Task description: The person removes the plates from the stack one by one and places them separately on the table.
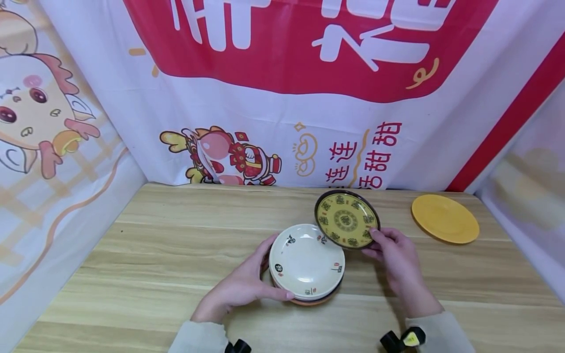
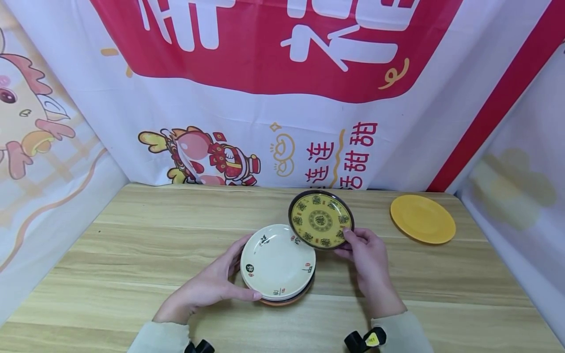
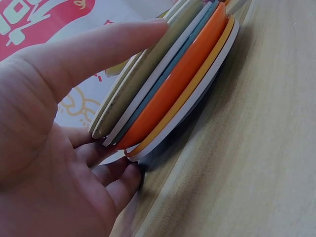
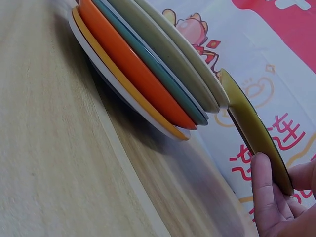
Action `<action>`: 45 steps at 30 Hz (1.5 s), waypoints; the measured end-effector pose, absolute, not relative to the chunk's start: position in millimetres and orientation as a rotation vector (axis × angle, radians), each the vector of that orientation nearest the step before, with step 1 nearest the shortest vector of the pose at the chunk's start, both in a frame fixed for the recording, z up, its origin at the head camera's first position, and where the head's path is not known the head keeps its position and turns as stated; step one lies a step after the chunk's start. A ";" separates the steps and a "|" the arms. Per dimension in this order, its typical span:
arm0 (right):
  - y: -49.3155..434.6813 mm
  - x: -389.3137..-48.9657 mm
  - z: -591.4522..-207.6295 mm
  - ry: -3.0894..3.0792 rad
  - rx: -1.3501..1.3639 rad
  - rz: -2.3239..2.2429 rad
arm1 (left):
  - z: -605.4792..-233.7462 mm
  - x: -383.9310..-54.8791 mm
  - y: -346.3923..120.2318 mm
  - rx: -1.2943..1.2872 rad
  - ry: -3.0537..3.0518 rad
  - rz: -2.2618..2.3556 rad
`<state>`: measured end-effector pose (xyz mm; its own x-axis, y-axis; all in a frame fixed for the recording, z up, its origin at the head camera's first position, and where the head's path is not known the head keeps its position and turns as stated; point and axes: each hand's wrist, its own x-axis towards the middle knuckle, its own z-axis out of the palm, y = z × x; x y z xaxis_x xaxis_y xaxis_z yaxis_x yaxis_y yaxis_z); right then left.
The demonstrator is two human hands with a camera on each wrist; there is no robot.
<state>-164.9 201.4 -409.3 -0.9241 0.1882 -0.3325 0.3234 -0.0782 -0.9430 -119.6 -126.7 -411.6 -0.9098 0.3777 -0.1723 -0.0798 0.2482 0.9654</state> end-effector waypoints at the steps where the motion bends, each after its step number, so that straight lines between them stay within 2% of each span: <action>1: 202.0 -165.1 -409.5 2.061 0.582 -2.164 | -411.6 -119.6 -126.7 0.273 2.157 1.703; 45: 238.7 -179.4 -423.2 2.049 0.777 -2.223 | -413.8 -120.1 -127.0 0.307 2.165 1.707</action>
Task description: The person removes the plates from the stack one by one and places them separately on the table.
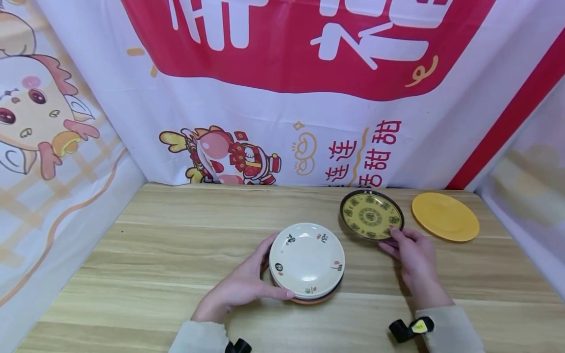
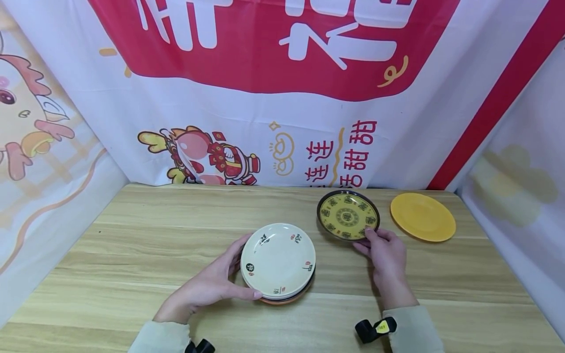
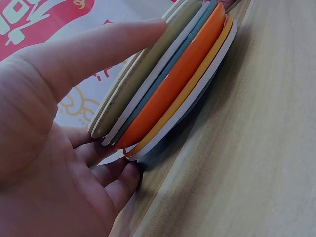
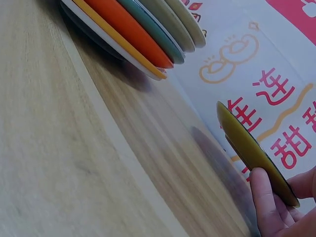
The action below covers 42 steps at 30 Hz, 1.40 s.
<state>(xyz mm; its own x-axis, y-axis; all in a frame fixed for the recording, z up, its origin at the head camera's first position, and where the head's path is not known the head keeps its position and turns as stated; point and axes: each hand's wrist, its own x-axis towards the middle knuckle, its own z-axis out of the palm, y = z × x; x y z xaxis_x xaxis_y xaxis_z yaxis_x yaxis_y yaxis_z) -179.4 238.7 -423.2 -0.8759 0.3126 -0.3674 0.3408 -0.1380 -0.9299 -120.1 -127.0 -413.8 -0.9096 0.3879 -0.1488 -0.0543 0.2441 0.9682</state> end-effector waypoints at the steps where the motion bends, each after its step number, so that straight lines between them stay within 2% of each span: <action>1: 239.6 -179.7 -423.8 2.048 0.777 -2.224 | -413.9 -120.1 -127.1 0.305 2.164 1.707; 42: 247.0 -194.4 -425.7 2.037 0.837 -2.247 | -414.1 -121.3 -127.9 0.319 2.151 1.713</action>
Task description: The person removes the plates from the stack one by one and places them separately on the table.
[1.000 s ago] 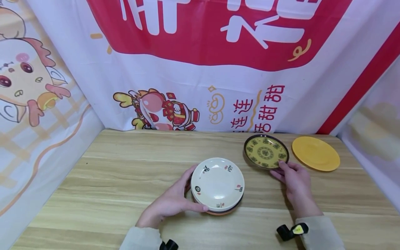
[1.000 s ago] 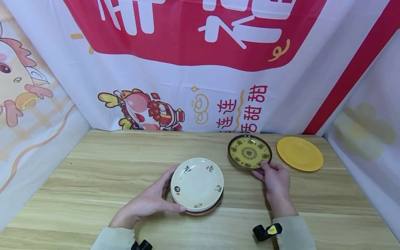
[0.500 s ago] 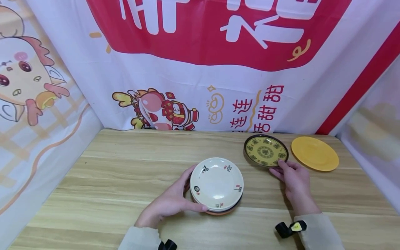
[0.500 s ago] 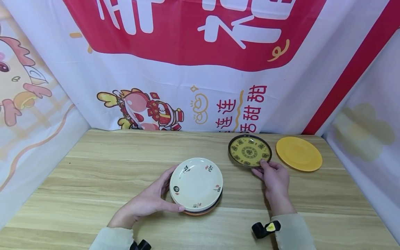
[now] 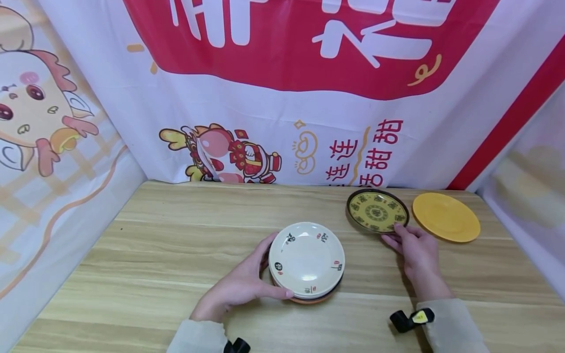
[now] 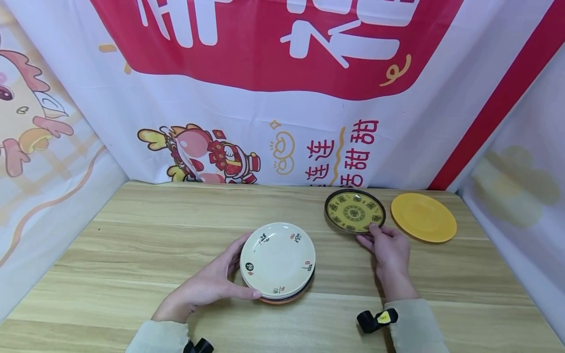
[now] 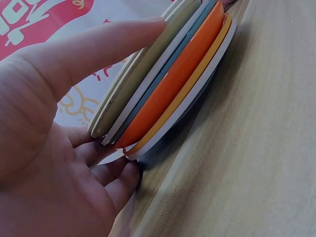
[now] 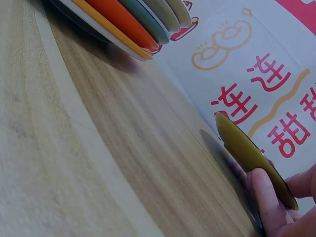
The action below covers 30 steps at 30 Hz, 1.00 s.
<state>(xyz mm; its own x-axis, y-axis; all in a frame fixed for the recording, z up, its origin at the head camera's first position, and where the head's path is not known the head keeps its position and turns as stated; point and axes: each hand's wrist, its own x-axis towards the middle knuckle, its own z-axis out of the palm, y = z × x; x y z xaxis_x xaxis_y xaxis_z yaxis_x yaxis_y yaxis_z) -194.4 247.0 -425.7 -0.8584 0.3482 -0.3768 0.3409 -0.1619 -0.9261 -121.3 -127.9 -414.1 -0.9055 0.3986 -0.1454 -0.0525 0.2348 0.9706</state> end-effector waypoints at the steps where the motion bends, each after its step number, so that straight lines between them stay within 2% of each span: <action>1: 247.2 -194.6 -425.9 -2.024 -0.831 2.243 | -414.2 -121.4 -127.9 0.321 2.151 1.714; 30: 254.5 -196.1 -427.4 -2.072 -0.886 2.187 | -413.8 -121.6 -128.1 0.321 2.156 1.707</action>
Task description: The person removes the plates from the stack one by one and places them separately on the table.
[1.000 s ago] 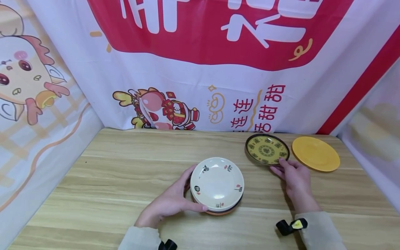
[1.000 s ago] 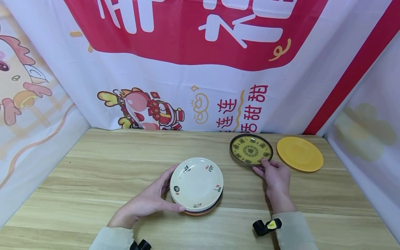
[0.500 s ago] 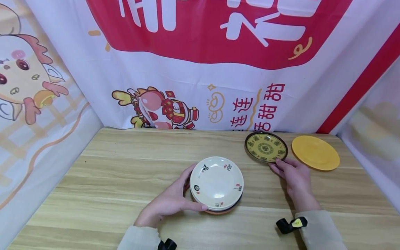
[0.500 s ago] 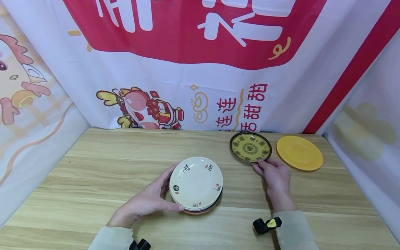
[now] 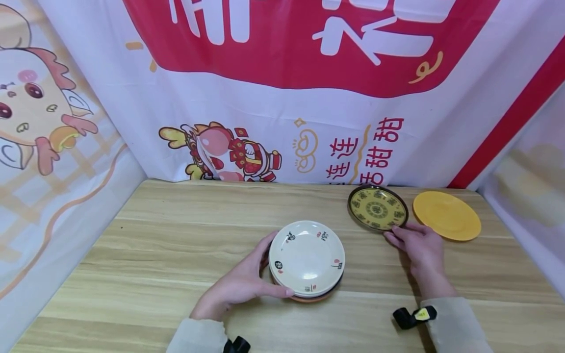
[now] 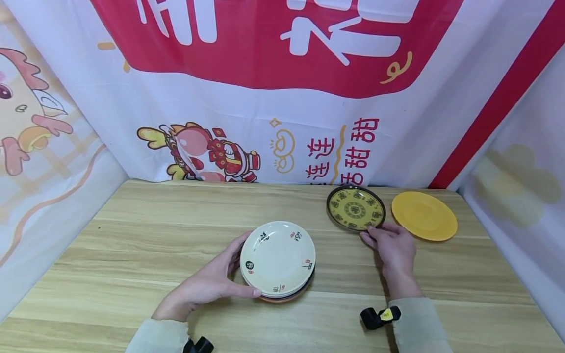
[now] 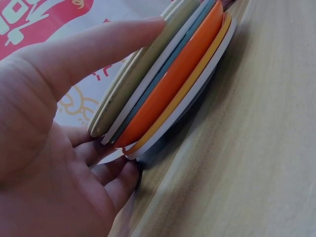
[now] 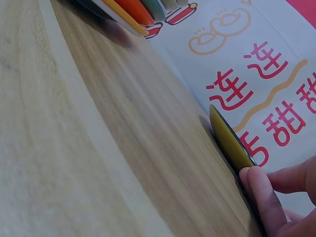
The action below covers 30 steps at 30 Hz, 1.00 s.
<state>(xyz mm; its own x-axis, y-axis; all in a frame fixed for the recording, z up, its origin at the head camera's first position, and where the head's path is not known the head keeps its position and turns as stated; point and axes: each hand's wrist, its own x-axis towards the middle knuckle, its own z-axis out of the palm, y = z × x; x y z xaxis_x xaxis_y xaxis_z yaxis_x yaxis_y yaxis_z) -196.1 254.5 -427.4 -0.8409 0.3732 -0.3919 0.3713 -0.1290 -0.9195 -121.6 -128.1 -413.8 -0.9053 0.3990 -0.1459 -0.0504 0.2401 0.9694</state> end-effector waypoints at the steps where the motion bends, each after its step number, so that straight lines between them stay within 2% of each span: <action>1: 255.1 -196.0 -427.3 -2.068 -0.884 2.191 | -413.7 -121.6 -128.0 0.320 2.158 1.705; 15: 257.6 -196.6 -427.5 -2.065 -0.891 2.202 | -412.9 -120.9 -127.8 0.317 2.165 1.699; 23: 259.6 -189.9 -414.8 -2.137 -0.977 2.016 | -413.8 -120.5 -127.8 0.320 2.159 1.705; 30: 245.4 -180.7 -387.7 -2.282 -0.741 2.040 | -413.9 -121.5 -128.2 0.306 2.169 1.691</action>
